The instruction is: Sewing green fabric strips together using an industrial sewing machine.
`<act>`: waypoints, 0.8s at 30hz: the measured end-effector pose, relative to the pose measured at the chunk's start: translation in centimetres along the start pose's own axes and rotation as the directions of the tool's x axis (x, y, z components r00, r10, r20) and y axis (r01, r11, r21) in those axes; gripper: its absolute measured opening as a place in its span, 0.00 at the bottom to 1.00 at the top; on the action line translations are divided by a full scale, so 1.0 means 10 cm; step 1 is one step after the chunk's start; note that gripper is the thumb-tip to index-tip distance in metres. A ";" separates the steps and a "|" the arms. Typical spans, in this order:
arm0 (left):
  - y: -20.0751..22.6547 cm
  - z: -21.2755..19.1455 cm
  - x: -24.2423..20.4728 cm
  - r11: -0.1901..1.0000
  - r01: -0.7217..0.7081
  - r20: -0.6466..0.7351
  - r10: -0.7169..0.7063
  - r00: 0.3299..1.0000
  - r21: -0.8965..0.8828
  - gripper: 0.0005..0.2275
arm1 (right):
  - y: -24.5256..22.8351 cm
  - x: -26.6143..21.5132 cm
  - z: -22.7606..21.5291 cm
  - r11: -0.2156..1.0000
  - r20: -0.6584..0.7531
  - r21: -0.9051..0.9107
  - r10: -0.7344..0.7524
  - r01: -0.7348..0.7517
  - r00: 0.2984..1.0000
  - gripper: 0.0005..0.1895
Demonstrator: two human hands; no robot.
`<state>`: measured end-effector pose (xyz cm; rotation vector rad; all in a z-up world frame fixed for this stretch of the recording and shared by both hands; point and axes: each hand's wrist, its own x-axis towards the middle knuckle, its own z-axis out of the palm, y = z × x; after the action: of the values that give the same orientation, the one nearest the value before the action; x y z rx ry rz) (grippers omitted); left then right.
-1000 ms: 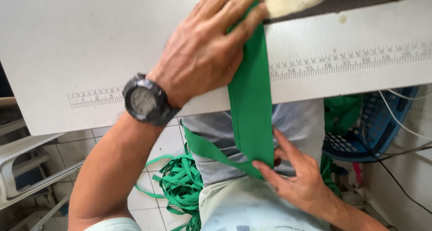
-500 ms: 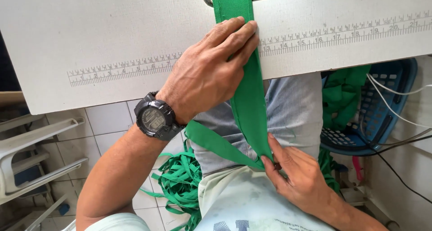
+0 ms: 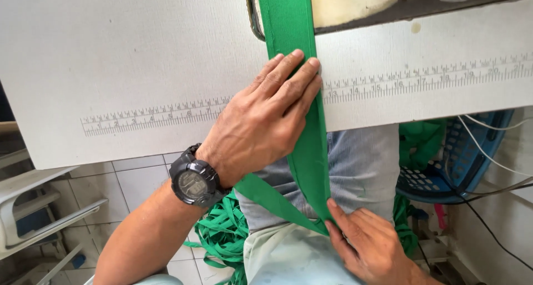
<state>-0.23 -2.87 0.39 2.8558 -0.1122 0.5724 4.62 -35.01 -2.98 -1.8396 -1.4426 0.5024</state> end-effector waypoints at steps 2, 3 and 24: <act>-0.08 0.01 0.04 1.000 0.006 0.009 -0.006 1.000 -0.007 0.13 | 0.06 0.11 -0.03 1.000 -0.002 -0.002 -0.018 0.018 1.000 0.33; -0.12 0.01 0.07 1.000 0.002 0.016 -0.001 1.000 -0.017 0.14 | 0.08 0.16 -0.04 0.999 -0.013 -0.010 -0.031 0.031 0.999 0.32; -0.52 0.13 0.21 0.999 -0.032 0.019 0.033 0.999 -0.039 0.26 | 0.21 0.56 0.15 0.986 -0.061 0.141 0.100 -0.091 0.993 0.06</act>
<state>2.77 1.77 -1.07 2.8273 -0.1711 0.5430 6.62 -29.42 -4.76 -1.8042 -1.2478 0.5676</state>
